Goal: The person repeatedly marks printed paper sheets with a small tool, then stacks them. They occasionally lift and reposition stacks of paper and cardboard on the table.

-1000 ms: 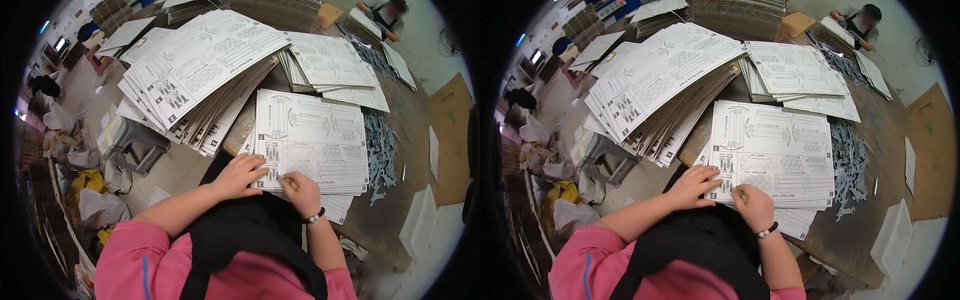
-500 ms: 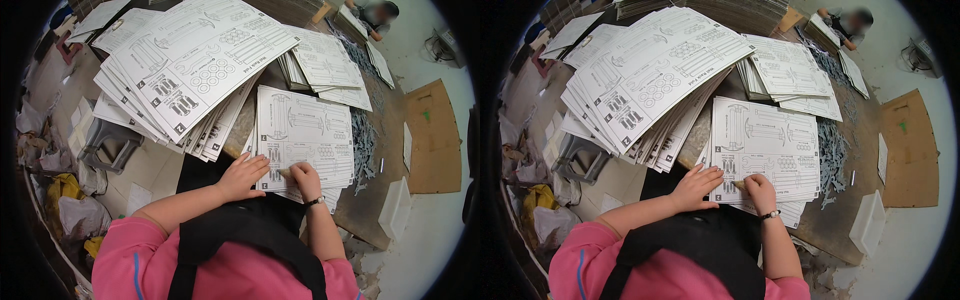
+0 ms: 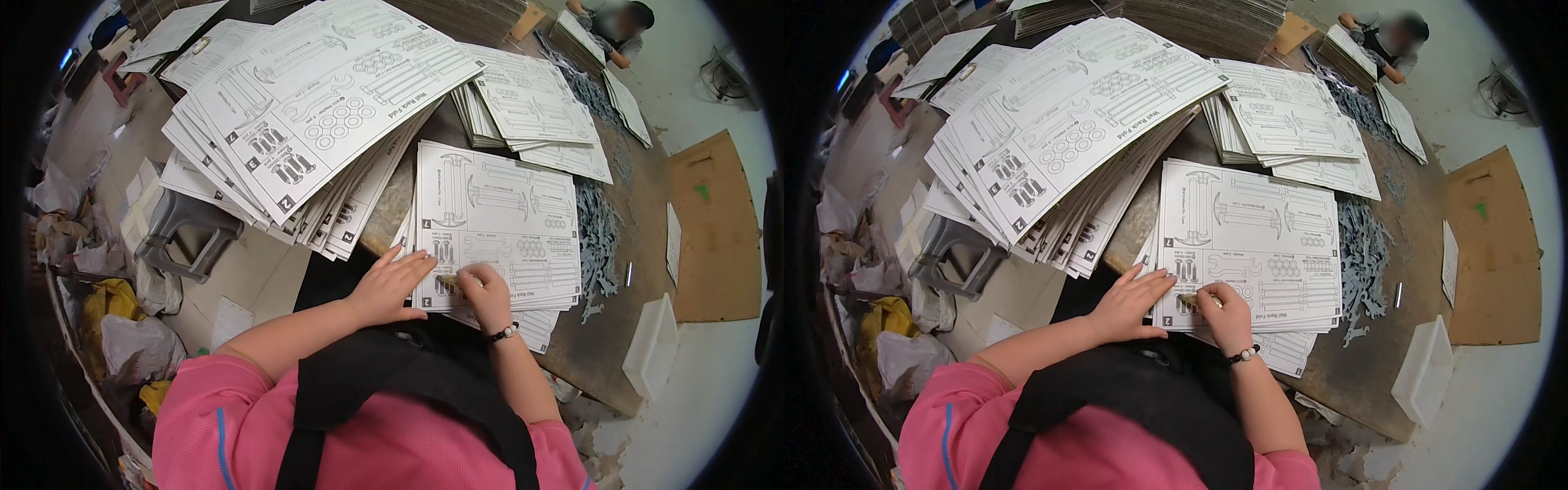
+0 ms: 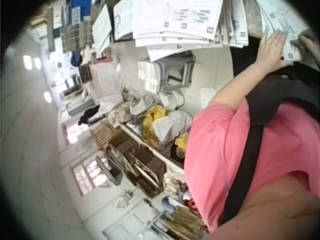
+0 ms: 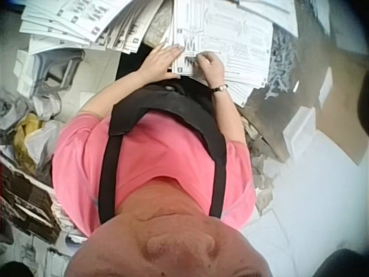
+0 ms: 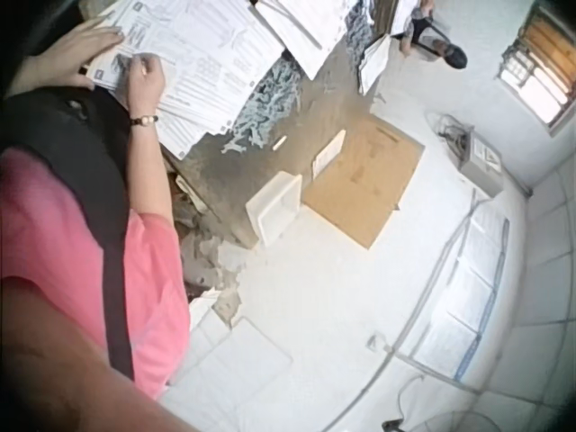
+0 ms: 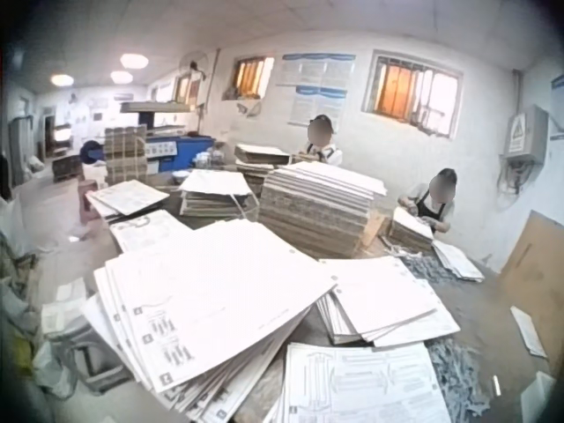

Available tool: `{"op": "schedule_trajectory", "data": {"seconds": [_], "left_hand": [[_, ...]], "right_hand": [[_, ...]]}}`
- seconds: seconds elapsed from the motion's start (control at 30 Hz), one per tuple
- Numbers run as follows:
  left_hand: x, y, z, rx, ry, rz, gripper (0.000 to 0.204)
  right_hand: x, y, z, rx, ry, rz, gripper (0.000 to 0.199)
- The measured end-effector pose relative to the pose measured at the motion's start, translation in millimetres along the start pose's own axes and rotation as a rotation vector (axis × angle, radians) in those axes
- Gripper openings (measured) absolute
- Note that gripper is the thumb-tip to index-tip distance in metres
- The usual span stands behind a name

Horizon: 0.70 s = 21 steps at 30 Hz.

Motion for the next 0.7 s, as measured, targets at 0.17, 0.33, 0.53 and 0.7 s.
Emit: {"op": "schedule_trajectory", "data": {"seconds": [0.17, 0.33, 0.53, 0.7], "left_hand": [[0.8, 3.0, -0.8, -0.003, 0.007, 0.012, 0.084], [1.6, 6.6, 0.7, 0.015, 0.001, 0.025, 0.083], [1.7, 2.9, -0.6, 0.025, -0.012, 0.033, 0.084], [3.3, 4.6, -0.2, 0.013, -0.017, 0.041, 0.084]], "right_hand": [[10.5, 3.7, 3.2, -0.083, 0.005, 0.012, 0.017], [-48.7, 57.9, 78.6, -0.978, -0.692, -0.187, 0.011], [-12.6, -17.9, 13.1, -0.139, -0.102, -0.010, 0.018], [-7.0, -20.6, -29.8, 0.047, 0.028, 0.010, 0.015]]}}
Point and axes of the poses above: each hand's wrist, its own x-axis towards the middle knuckle, its own y-axis out of the palm, z = x × y, the point moved 10 cm from there along x, towards the middle knuckle, and after that the axes turned 12 degrees about y, right-handed, at the moved point
